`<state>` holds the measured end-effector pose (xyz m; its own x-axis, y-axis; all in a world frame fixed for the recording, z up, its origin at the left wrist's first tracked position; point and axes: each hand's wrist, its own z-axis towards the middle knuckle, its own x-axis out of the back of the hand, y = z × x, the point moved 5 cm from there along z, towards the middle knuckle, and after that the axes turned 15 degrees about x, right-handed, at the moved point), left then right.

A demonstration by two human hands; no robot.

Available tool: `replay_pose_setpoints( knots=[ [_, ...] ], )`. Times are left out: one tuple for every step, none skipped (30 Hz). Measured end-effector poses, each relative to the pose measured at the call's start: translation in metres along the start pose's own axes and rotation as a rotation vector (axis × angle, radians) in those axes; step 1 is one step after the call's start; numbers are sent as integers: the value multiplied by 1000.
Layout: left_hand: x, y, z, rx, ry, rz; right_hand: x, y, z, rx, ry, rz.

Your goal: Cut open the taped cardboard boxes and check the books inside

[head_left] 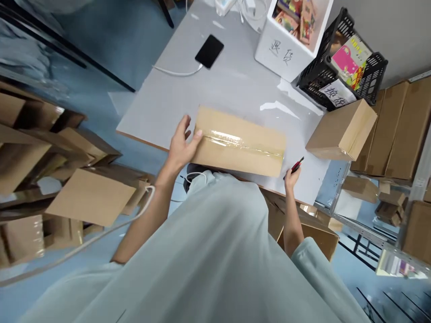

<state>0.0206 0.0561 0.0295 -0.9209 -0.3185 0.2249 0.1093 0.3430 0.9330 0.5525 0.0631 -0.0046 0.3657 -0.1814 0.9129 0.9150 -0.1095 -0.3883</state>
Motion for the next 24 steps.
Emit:
replay_pose_setpoints(
  knots=[
    [-4,-3,-2,-2,-13,-34,12,-6,11,0,11,8],
    [-8,-5,-5,-12,-24,-61,26,-14,21,4,19,17],
    [-11,-6,-9,-26,-36,-82,40,-25,30,20,41,45],
    [-13,-6,-12,-40,-49,-97,55,-39,39,65,86,147],
    [-13,-6,-15,-49,-63,-106,69,-58,47,135,94,242],
    [-12,-6,-17,-53,-79,-111,81,-79,53,216,70,297],
    [-10,-6,-18,-53,-93,-113,91,-103,57,302,25,319],
    [-7,-5,-18,-50,-108,-115,99,-128,59,385,-33,319],
    [-4,-5,-18,-47,-123,-118,103,-155,59,469,-106,305],
    [-1,-5,-16,-44,-139,-123,104,-181,58,549,-184,277],
    [1,-5,-15,-43,-156,-128,101,-207,54,625,-260,239],
    [4,-5,-13,-44,-176,-133,96,-231,50,698,-344,198],
    [5,-4,-12,-47,-197,-137,88,-254,46,767,-429,161],
    [7,-4,-11,-50,-218,-142,78,-275,41,832,-512,131],
    [8,-3,-10,-50,-239,-148,68,-294,36,892,-592,109],
    [9,-3,-10,-47,-259,-153,57,-311,32,943,-667,92],
    [10,-4,-9,-40,-280,-157,47,-326,28,983,-736,77],
    [10,-5,-9,-32,-300,-158,39,-339,25,1012,-801,66],
    [10,-6,-8,-32,-320,-156,31,-350,23,1031,-860,57],
    [10,-7,-7,-40,-340,-149,25,-359,21,1043,-913,50],
    [10,-8,-6,-57,-357,-141,21,-368,20,1050,-957,44],
    [9,-8,-4,-75,-369,-136,18,-375,19,1055,-993,39],
    [9,-9,-3,-88,-379,-137,16,-382,18,1058,-1017,33],
    [9,-10,-1,-91,-385,-145,14,-387,18,1059,-1032,24]
  ],
)
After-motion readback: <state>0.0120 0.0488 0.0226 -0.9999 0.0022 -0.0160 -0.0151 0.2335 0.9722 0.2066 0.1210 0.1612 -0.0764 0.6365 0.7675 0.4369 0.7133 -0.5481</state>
